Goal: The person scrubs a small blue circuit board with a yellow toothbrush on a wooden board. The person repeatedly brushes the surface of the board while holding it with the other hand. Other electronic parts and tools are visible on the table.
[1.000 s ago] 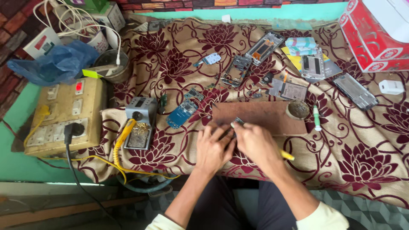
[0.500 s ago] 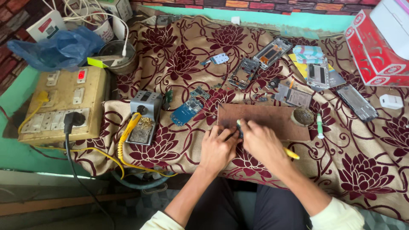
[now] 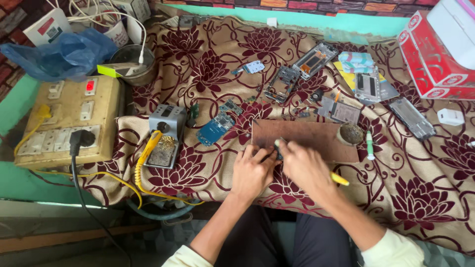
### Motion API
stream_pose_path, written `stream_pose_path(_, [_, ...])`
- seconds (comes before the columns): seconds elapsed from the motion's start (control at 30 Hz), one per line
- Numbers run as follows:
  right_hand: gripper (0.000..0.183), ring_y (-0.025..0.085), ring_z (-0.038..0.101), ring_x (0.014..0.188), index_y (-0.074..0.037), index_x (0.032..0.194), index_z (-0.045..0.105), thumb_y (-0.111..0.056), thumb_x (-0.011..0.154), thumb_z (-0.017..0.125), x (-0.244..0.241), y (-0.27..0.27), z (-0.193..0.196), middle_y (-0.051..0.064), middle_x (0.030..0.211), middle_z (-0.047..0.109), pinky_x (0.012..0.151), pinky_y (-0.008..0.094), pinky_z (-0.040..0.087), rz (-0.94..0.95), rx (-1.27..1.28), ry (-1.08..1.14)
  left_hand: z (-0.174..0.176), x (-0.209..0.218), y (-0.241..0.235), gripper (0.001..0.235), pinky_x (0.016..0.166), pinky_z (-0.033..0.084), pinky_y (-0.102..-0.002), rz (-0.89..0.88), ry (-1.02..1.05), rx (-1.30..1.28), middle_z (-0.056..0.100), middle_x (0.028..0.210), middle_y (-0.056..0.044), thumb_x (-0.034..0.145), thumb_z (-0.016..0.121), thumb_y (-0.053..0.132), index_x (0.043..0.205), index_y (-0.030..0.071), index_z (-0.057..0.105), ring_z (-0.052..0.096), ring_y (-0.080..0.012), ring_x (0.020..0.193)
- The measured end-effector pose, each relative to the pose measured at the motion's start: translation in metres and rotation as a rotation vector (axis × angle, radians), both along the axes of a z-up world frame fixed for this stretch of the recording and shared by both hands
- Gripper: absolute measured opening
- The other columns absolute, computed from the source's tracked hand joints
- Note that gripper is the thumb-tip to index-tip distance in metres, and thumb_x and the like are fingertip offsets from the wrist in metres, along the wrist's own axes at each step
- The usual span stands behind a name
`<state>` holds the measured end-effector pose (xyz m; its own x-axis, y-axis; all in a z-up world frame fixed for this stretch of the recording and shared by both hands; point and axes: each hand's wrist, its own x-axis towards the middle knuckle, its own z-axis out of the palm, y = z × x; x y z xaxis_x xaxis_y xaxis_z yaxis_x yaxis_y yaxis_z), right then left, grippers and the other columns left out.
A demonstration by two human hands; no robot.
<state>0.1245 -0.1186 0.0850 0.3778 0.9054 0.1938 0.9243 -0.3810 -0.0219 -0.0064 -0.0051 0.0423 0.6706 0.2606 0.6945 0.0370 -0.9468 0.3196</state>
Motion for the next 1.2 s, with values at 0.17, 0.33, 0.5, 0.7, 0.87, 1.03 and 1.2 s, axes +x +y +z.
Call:
stream_pose_path(0.17, [0.038, 0.035, 0.073, 0.067, 0.005, 0.123, 0.069, -0.002, 0.087, 0.059, 0.003, -0.010, -0.009, 0.022, 0.094, 0.072, 0.061, 0.043, 0.061, 0.004, 0.106, 0.052, -0.004, 0.001, -0.004, 0.023, 0.080, 0.048, -0.039, -0.001, 0.041, -0.014, 0.073, 0.114, 0.001, 0.084, 0.076, 0.020, 0.104, 0.010, 0.080, 0.060, -0.0239, 0.102])
stream_pose_path(0.33, [0.037, 0.037, 0.074, 0.070, 0.005, 0.120, 0.071, 0.000, 0.085, 0.059, -0.004, 0.001, -0.009, 0.023, 0.094, 0.073, 0.063, 0.044, 0.062, -0.016, 0.192, 0.082, -0.002, 0.000, -0.001, 0.026, 0.081, 0.048, -0.039, -0.011, 0.027, 0.002, 0.073, 0.115, 0.000, 0.082, 0.076, 0.020, 0.106, 0.009, 0.080, 0.060, -0.0248, 0.103])
stream_pose_path(0.5, [0.040, 0.035, 0.074, 0.068, 0.007, 0.120, 0.070, 0.003, 0.082, 0.059, -0.004, 0.002, -0.010, 0.023, 0.093, 0.073, 0.060, 0.042, 0.061, -0.007, 0.167, -0.007, -0.004, 0.000, 0.001, 0.028, 0.082, 0.048, -0.039, -0.010, 0.029, 0.012, 0.073, 0.116, 0.000, 0.080, 0.076, 0.020, 0.106, 0.009, 0.080, 0.060, -0.0256, 0.104])
stream_pose_path(0.7, [0.041, 0.024, 0.071, 0.054, 0.010, 0.132, 0.064, 0.010, 0.093, 0.050, -0.006, -0.008, -0.010, 0.023, 0.089, 0.072, 0.041, 0.031, 0.057, -0.115, 0.036, 0.055, -0.002, 0.001, 0.000, 0.024, 0.081, 0.048, -0.038, -0.004, 0.041, -0.004, 0.073, 0.116, 0.000, 0.086, 0.075, 0.023, 0.105, 0.010, 0.080, 0.060, -0.0253, 0.103])
stream_pose_path(0.87, [0.037, 0.029, 0.071, 0.054, 0.011, 0.125, 0.065, 0.004, 0.091, 0.055, -0.008, -0.015, -0.013, 0.028, 0.097, 0.072, 0.044, 0.036, 0.058, -0.067, 0.097, 0.019, -0.007, 0.001, -0.001, 0.024, 0.082, 0.050, -0.039, -0.001, 0.032, 0.010, 0.073, 0.116, 0.000, 0.087, 0.075, 0.022, 0.106, 0.010, 0.080, 0.060, -0.0248, 0.104])
stream_pose_path(1.03, [0.043, 0.032, 0.072, 0.059, 0.008, 0.125, 0.066, 0.003, 0.084, 0.056, -0.006, -0.007, -0.009, 0.025, 0.095, 0.071, 0.050, 0.040, 0.059, -0.015, 0.075, -0.044, -0.004, 0.000, -0.001, 0.025, 0.082, 0.050, -0.040, -0.003, 0.027, 0.005, 0.072, 0.115, 0.000, 0.085, 0.075, 0.023, 0.107, 0.010, 0.080, 0.060, -0.0248, 0.103])
stream_pose_path(1.2, [0.043, 0.030, 0.073, 0.060, 0.011, 0.129, 0.061, 0.006, 0.087, 0.055, 0.000, -0.007, -0.010, 0.023, 0.091, 0.070, 0.049, 0.037, 0.060, -0.038, -0.043, -0.026, -0.002, -0.001, -0.001, 0.025, 0.085, 0.051, -0.039, -0.008, 0.038, 0.002, 0.072, 0.115, 0.000, 0.085, 0.075, 0.022, 0.106, 0.009, 0.079, 0.061, -0.0246, 0.103])
